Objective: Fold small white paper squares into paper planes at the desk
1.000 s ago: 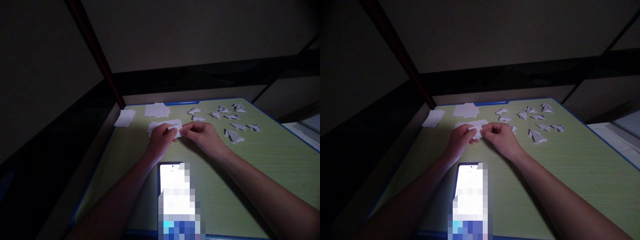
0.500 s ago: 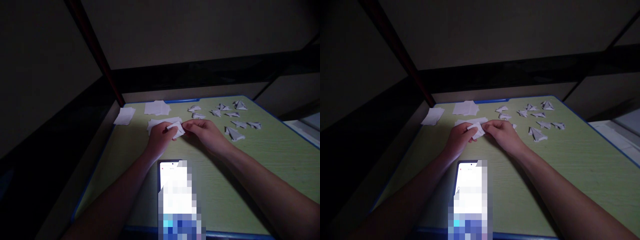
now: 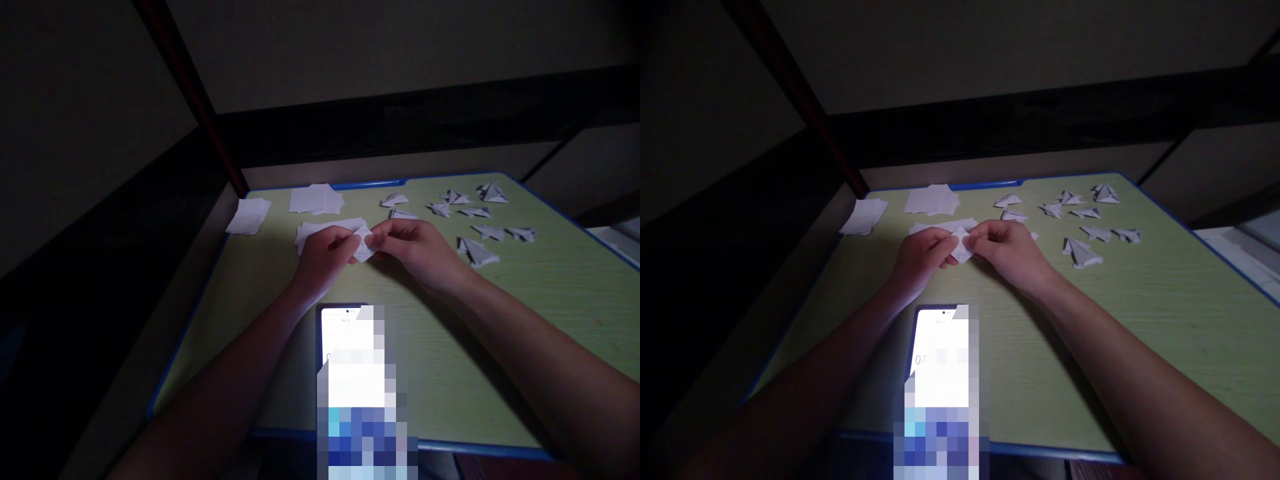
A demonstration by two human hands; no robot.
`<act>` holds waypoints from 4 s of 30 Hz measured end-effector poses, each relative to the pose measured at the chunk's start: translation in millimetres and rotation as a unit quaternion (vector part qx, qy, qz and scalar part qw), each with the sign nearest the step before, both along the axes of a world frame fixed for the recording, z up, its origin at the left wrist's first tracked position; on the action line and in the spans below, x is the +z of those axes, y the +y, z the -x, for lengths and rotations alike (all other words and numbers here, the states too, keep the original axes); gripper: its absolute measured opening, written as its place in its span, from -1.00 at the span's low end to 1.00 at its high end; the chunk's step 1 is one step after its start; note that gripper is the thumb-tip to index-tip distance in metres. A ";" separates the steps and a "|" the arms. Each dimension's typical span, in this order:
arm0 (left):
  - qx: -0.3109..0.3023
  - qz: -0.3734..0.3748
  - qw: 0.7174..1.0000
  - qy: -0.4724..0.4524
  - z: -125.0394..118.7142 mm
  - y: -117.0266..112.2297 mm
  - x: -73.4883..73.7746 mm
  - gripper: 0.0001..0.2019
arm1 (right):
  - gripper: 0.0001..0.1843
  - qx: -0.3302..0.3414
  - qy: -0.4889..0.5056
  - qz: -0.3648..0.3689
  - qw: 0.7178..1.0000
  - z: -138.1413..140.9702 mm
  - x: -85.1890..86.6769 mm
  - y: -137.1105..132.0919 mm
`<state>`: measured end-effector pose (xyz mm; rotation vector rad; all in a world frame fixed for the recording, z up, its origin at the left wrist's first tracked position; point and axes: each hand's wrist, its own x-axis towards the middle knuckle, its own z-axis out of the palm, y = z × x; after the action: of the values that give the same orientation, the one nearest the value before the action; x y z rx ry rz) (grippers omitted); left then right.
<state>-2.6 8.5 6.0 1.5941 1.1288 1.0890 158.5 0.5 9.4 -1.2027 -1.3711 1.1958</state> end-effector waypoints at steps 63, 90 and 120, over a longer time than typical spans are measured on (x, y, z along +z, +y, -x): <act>0.026 0.004 0.998 -0.052 0.7 3.3 -3.5 -0.87 | -0.74 0.023 0.117 0.068 0.991 4.0 0.7 -1.3; -0.044 0.020 0.999 0.013 3.3 -3.2 3.1 -0.82 | -0.77 0.045 0.109 0.056 0.991 3.4 1.7 -4.3; -0.063 0.090 0.993 -0.053 2.3 -1.1 -0.9 -0.78 | -0.73 0.052 0.121 0.059 0.990 4.6 0.7 -4.0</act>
<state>-4.9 7.5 5.1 1.4293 1.0125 0.9513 154.0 -3.5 10.1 -1.0367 -1.2071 1.4638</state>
